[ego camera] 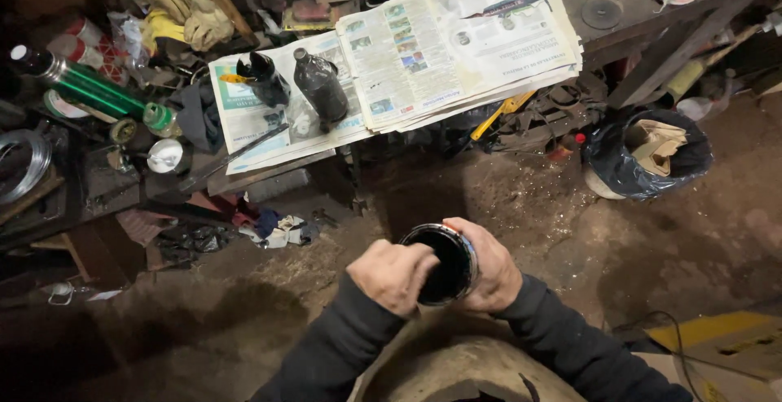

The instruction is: Mixing black paint in a can using a stirring tool and adding liquid from a bottle.

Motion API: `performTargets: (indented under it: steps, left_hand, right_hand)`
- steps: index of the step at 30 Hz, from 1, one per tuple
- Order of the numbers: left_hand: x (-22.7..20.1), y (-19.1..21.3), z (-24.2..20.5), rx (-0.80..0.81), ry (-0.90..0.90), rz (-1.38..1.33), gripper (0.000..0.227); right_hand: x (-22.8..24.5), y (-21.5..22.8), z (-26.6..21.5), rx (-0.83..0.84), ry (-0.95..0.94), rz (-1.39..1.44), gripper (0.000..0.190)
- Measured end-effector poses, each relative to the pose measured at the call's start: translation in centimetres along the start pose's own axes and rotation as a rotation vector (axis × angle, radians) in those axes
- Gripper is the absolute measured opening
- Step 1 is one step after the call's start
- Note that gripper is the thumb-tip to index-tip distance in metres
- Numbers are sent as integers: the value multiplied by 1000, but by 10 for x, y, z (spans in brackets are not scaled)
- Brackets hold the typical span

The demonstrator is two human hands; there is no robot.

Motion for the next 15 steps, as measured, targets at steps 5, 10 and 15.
performTargets:
  steps: [5,10,15]
  left_hand:
    - [-1,-7,1,62,-31,-2,10]
    - [-2,4,1,-96,90,79,13]
    - [-11,3,-1,-150,78,52,17]
  right_hand:
    - [3,4,6,-24,-6,17,94]
    - [6,11,8,-50,-12,6,94]
    - [6,11,-1,-70,-32,-56,86]
Point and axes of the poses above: each hand's wrist, its own z-axis towards the middle knuckle, its own y-axis out of the back of the hand, x = y × z, the point moved 4 cm from there along z, towards the middle knuckle, and after that the axes turned 3 degrees about y, right-handed, at the moved point
